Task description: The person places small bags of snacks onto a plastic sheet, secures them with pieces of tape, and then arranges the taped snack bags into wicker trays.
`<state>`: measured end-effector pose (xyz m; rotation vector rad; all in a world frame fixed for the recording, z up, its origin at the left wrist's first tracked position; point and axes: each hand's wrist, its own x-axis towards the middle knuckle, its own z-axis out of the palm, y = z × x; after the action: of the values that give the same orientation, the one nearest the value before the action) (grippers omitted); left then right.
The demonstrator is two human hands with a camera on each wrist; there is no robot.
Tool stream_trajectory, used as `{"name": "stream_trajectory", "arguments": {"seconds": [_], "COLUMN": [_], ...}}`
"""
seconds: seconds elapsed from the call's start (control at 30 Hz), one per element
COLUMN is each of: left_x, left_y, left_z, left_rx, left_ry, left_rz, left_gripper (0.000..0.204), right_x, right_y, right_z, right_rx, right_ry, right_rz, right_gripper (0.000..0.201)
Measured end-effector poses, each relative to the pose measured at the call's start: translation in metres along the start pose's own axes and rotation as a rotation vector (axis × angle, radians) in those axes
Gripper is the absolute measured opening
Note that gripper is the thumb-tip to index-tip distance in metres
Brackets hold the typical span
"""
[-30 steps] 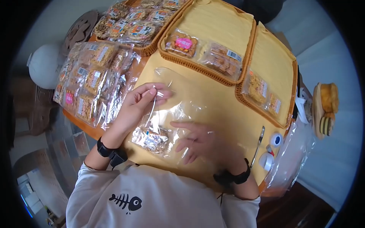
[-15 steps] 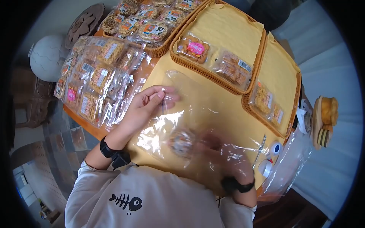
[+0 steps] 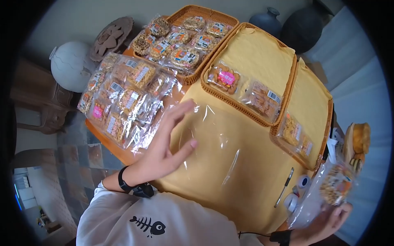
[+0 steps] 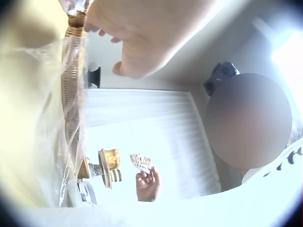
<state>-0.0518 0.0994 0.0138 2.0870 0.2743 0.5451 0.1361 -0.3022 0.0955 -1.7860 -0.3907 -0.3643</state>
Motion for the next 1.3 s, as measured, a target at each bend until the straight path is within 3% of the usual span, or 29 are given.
{"name": "stream_trajectory", "arguments": {"seconds": [0.1,0.2,0.3,0.37,0.4,0.47,0.53,0.7,0.77,0.87,0.9,0.93,0.97,1.0,1.03,1.1,1.13,1.23,1.3], "left_x": [0.006,0.012,0.005,0.016,0.025,0.047,0.090,0.229,0.262,0.294,0.288,0.274,0.268,0.251,0.237,0.199,0.180,0.134,0.120], "left_y": [0.032,0.045,0.031,0.038,0.040,0.031,0.009,-0.111,-0.158,-0.189,-0.178,-0.140,-0.150,-0.116,-0.100,-0.041,-0.009,0.026,0.021], "left_z": [-0.006,0.003,0.018,-0.009,-0.025,-0.052,-0.081,-0.135,-0.141,-0.152,-0.149,-0.145,-0.152,-0.144,-0.130,-0.098,-0.080,-0.044,-0.025], "left_rx": [-0.394,-0.811,-0.859,-0.621,-0.532,-0.422,-0.317,0.190,0.163,0.530,0.459,0.872,1.004,0.965,0.716,0.626,0.551,0.520,0.632], "left_ry": [-0.318,-0.586,-0.601,-0.548,-0.500,-0.318,-0.126,0.147,0.128,-0.132,-0.045,-0.072,-0.017,0.009,0.082,-0.121,-0.320,-0.681,-0.774], "left_rz": [-0.055,-0.318,-0.306,-0.366,-0.414,-0.372,-0.256,-0.329,-0.477,-0.547,-0.573,-0.395,-0.137,0.016,0.143,0.103,-0.119,-0.060,0.001], "left_gripper": [0.076,0.072,0.061,0.051,0.050,0.047,0.044,0.048,0.055,0.055,0.048,0.042,0.044,0.037,0.030,0.029,0.032,0.045,0.042], "right_x": [-0.023,-0.051,-0.058,-0.055,-0.053,-0.050,-0.048,-0.053,-0.053,-0.051,-0.049,-0.049,-0.048,-0.048,-0.049,-0.051,-0.048,-0.050,-0.049], "right_y": [0.002,0.003,0.003,0.005,0.012,0.017,0.026,0.053,0.060,0.053,0.050,0.052,0.057,0.061,0.062,0.058,0.054,0.060,0.057], "right_z": [0.035,0.095,0.119,0.123,0.124,0.118,0.113,0.114,0.110,0.104,0.103,0.098,0.094,0.091,0.091,0.099,0.101,0.105,0.102], "right_rx": [0.189,0.367,0.477,0.441,0.400,0.443,0.450,0.426,0.383,0.242,0.182,0.162,0.143,0.124,0.083,-0.003,-0.067,-0.109,-0.173], "right_ry": [-0.354,-0.668,-0.807,-0.849,-0.846,-0.737,-0.642,-0.459,-0.466,-0.453,-0.442,-0.442,-0.442,-0.443,-0.440,-0.436,-0.450,-0.443,-0.471], "right_rz": [0.167,0.363,0.485,0.536,0.472,0.560,0.584,0.551,0.556,0.542,0.542,0.567,0.589,0.612,0.618,0.626,0.636,0.543,0.496], "right_gripper": [0.021,0.018,0.025,0.028,0.026,0.022,0.017,0.002,0.005,0.008,0.008,0.010,0.012,0.014,0.014,0.016,0.017,0.019,0.024]}}
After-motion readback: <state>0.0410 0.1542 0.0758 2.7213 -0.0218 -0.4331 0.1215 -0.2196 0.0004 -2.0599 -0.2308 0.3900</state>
